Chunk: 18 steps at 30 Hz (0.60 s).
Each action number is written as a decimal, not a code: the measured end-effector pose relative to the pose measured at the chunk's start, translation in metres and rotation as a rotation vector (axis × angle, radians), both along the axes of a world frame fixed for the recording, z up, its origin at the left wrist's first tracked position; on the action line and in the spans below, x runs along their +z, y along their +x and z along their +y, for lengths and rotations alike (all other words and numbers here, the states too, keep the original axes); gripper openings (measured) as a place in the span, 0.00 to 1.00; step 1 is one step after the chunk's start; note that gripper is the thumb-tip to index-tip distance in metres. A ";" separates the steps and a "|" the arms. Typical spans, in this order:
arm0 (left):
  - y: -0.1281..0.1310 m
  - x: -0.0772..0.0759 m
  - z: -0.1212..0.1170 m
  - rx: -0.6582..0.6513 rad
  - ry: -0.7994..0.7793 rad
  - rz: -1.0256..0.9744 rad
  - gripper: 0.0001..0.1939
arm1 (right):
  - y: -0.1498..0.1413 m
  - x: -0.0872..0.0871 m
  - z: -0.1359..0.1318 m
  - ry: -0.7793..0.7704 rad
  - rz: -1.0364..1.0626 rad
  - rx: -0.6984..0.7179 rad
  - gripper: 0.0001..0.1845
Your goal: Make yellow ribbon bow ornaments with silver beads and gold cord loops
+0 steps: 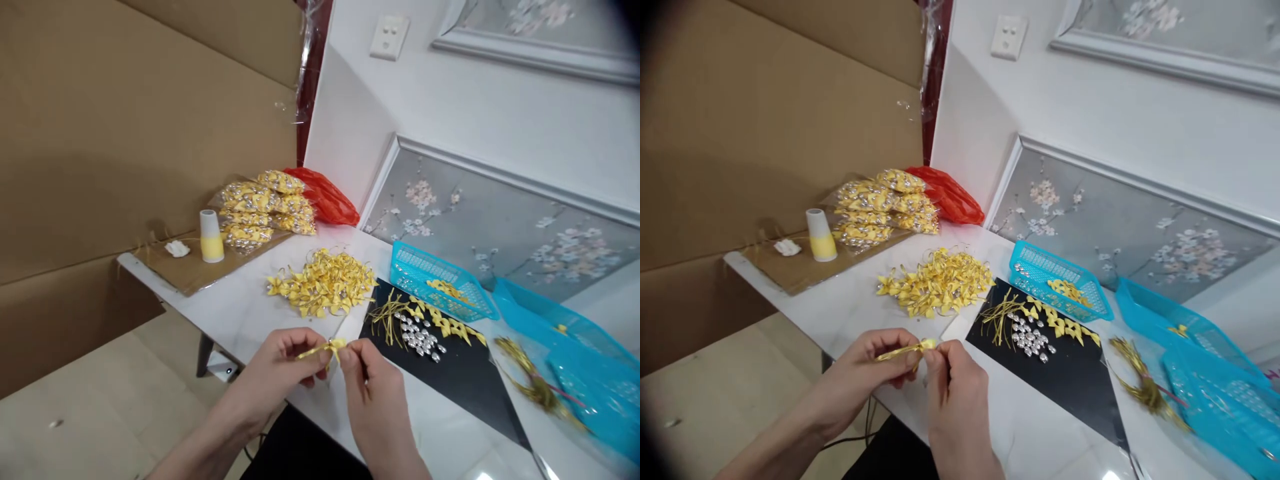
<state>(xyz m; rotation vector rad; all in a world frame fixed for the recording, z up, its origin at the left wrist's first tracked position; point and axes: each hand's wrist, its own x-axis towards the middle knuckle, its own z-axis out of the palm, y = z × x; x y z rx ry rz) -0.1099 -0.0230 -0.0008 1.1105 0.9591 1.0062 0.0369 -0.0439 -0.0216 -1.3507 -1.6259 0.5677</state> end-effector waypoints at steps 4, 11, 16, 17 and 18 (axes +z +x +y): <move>-0.025 0.001 0.011 0.063 0.036 0.129 0.08 | -0.006 -0.001 0.003 -0.023 -0.140 0.088 0.19; -0.070 0.018 0.060 0.152 0.280 0.459 0.09 | 0.040 0.013 -0.020 -0.205 -0.071 0.076 0.17; -0.071 0.008 0.092 0.148 0.238 0.621 0.17 | 0.087 0.018 -0.048 -0.315 0.074 0.029 0.17; -0.073 0.005 0.097 0.177 0.222 0.624 0.17 | 0.096 0.019 -0.053 -0.311 0.091 0.003 0.17; -0.075 0.002 0.103 0.202 0.212 0.600 0.18 | 0.106 0.021 -0.059 -0.299 0.100 -0.030 0.16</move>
